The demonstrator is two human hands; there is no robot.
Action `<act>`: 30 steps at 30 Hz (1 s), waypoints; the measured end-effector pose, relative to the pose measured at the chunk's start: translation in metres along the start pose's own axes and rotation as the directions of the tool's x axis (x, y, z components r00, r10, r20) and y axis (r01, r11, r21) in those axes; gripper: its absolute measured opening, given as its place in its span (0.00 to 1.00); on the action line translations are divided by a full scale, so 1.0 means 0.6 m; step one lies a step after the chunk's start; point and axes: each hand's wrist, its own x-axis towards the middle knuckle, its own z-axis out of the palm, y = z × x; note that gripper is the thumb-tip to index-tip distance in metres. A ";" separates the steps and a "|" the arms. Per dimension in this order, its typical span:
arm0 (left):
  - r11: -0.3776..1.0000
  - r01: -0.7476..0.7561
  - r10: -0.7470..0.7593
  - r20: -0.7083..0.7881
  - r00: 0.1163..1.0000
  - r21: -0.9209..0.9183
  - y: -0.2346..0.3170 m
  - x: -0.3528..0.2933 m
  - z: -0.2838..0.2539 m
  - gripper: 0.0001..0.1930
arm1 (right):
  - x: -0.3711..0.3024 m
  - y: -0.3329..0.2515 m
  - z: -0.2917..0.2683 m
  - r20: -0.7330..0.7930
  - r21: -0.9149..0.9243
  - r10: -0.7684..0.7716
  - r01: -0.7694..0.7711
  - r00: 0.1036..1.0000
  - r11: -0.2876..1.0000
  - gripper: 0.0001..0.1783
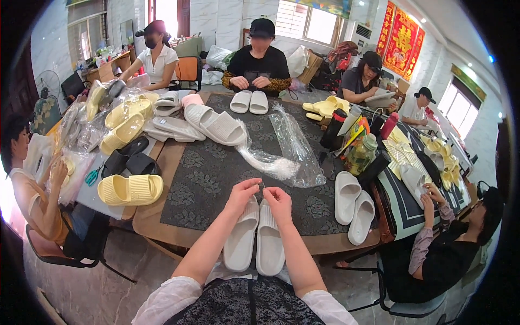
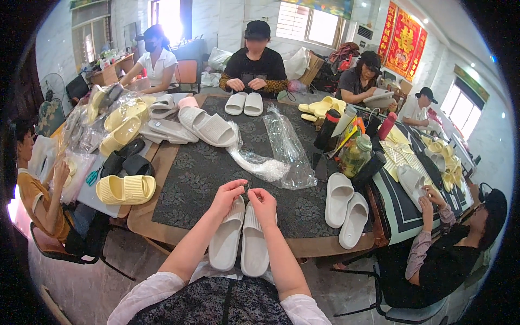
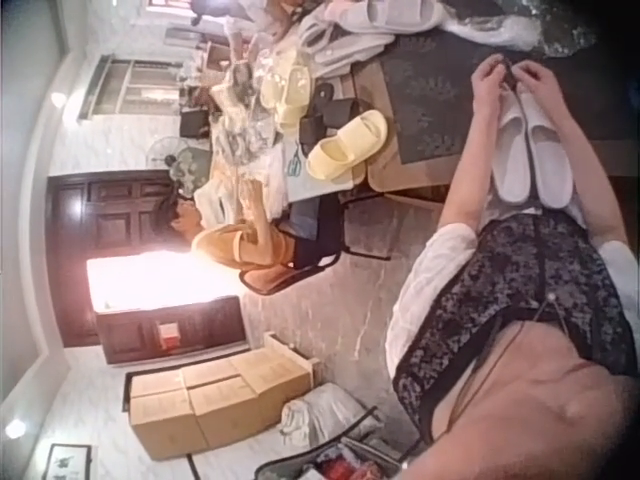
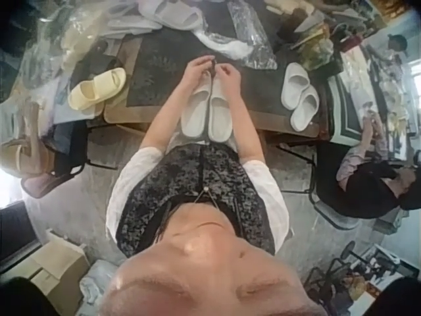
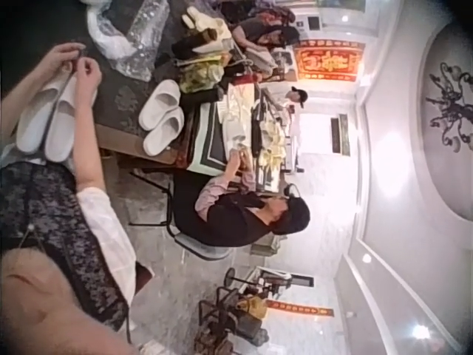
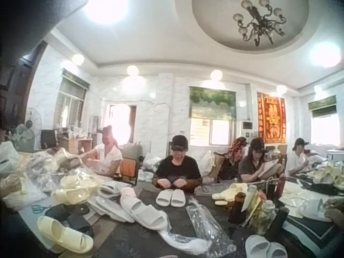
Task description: Inspecting manufactured slippers and arranging them on a workbench.
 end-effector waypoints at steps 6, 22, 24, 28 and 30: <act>1.000 -0.012 0.012 0.002 1.000 0.001 -0.004 -0.002 -0.001 0.13 | -0.003 0.003 0.000 -0.044 0.096 -0.024 0.028 0.999 0.995 0.08; 1.000 -0.025 0.026 -0.026 0.999 0.010 0.011 -0.009 0.020 0.11 | -0.003 0.002 -0.006 -0.020 0.054 -0.036 0.037 0.999 0.998 0.06; 0.999 -0.029 0.029 -0.023 0.999 0.018 0.010 -0.008 0.017 0.10 | -0.003 0.003 -0.003 -0.019 0.053 -0.039 0.040 0.999 0.998 0.06; 0.998 -0.033 0.034 -0.015 0.999 0.049 0.004 -0.007 0.014 0.10 | -0.003 0.004 -0.001 -0.023 0.071 -0.042 0.043 0.999 0.997 0.06; 0.997 -0.023 0.023 -0.002 1.000 0.072 0.001 -0.005 0.007 0.11 | -0.003 0.004 -0.001 -0.022 0.065 -0.051 0.052 0.998 0.996 0.06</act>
